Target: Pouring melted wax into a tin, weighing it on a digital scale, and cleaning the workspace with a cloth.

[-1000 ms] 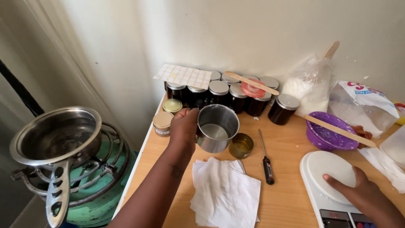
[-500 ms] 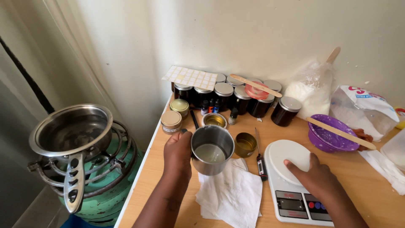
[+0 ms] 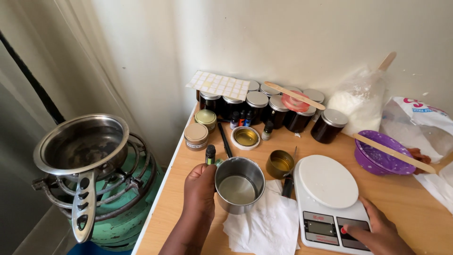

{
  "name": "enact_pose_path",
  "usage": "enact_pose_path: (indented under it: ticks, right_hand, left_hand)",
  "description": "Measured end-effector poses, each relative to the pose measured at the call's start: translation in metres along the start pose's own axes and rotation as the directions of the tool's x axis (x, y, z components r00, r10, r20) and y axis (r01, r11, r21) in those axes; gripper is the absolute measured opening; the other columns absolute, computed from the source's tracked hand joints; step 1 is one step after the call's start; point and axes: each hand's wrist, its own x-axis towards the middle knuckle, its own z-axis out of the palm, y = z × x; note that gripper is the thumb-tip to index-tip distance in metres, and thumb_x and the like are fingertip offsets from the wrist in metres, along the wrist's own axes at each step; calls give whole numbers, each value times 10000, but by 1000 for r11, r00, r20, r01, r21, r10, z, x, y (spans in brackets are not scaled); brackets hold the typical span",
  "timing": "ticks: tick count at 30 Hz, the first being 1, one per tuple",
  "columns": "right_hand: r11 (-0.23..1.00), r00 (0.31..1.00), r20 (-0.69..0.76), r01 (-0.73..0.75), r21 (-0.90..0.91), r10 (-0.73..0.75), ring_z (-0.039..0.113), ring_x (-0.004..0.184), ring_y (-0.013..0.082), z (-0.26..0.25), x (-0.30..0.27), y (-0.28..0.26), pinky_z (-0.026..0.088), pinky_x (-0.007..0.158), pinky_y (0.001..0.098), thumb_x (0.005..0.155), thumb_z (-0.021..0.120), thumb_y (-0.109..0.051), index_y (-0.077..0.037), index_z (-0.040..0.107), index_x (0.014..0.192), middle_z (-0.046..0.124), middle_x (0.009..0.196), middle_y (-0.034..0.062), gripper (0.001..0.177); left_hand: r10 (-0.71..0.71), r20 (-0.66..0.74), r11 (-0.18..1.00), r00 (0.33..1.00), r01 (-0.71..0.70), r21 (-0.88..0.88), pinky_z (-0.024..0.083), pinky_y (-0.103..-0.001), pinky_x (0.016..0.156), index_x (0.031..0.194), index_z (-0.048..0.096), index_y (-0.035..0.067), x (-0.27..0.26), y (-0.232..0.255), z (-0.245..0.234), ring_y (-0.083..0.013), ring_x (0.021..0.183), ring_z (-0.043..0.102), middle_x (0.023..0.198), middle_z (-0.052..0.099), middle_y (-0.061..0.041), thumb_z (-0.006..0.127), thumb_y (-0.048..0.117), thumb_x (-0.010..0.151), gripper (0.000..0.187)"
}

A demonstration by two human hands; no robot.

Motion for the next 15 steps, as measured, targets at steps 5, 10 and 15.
enact_pose_path:
  ticks: [5,10,15]
  right_hand:
    - [962,998,38,39,271,-51,557,1461,226,11,37,40,404,1259,391,737,899,-57,-307,376,1691,544,1601,71,1116]
    - [960,992,129,-34,277,-2,475,1529,144,7,42,38,337,1302,363,785,882,-47,-335,236,1727,490,1674,-52,1178]
    - [987,978,130,-155,-49,161,31,1719,139,-23,7,-12,126,1402,413,804,817,-520,-419,6,1732,28,1816,-15,1236]
  left_hand:
    - [-27,-3,1000,1000,27,12,206,-323,559,598,302,179,-2,-2,1,-115,600,230,585,275,38,613,12,864,442]
    - [-31,-14,1000,999,31,1,203,-323,553,592,295,184,-1,-3,1,-117,590,224,576,270,39,604,9,847,437]
    - [-15,-15,1000,1000,15,14,201,-321,547,586,302,173,0,-4,0,-116,594,232,577,276,37,622,7,855,450]
